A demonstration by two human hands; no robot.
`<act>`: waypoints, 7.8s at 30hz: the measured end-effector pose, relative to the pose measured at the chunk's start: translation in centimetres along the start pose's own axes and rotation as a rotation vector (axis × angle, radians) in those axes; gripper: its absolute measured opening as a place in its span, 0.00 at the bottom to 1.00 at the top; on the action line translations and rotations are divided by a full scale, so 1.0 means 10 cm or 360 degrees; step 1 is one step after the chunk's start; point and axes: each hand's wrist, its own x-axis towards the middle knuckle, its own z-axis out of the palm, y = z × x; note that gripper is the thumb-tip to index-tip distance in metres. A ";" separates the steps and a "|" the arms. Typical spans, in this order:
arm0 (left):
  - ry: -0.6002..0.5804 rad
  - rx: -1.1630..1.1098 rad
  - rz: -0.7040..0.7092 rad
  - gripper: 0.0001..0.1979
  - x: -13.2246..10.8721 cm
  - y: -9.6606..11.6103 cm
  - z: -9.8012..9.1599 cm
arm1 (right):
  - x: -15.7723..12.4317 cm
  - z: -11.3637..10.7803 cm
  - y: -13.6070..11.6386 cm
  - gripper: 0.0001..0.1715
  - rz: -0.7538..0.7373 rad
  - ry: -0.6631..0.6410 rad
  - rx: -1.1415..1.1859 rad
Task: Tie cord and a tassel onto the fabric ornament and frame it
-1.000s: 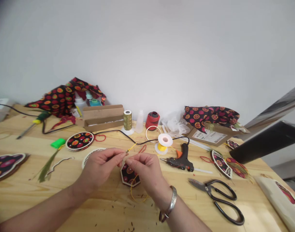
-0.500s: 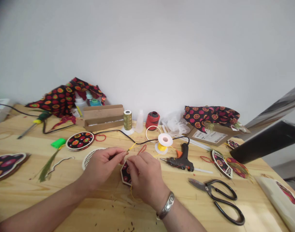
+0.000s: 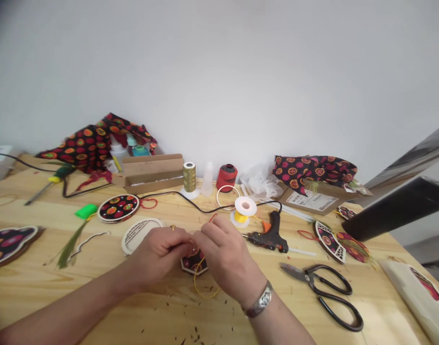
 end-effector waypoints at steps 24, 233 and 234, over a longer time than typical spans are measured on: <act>0.0410 -0.0236 -0.0158 0.09 0.01 -0.06 -0.02 | 0.08 0.15 0.07 0.12 0.1308 -0.0103 0.1642; 0.0460 -0.2098 -0.0822 0.12 0.14 -0.06 -0.15 | -2.02 -1.04 0.53 0.31 0.1308 -0.0495 -0.0898; 0.0459 -0.2095 -0.0816 0.12 0.14 -0.05 -0.15 | -2.02 -1.07 0.52 0.28 0.1316 -0.0487 -0.0857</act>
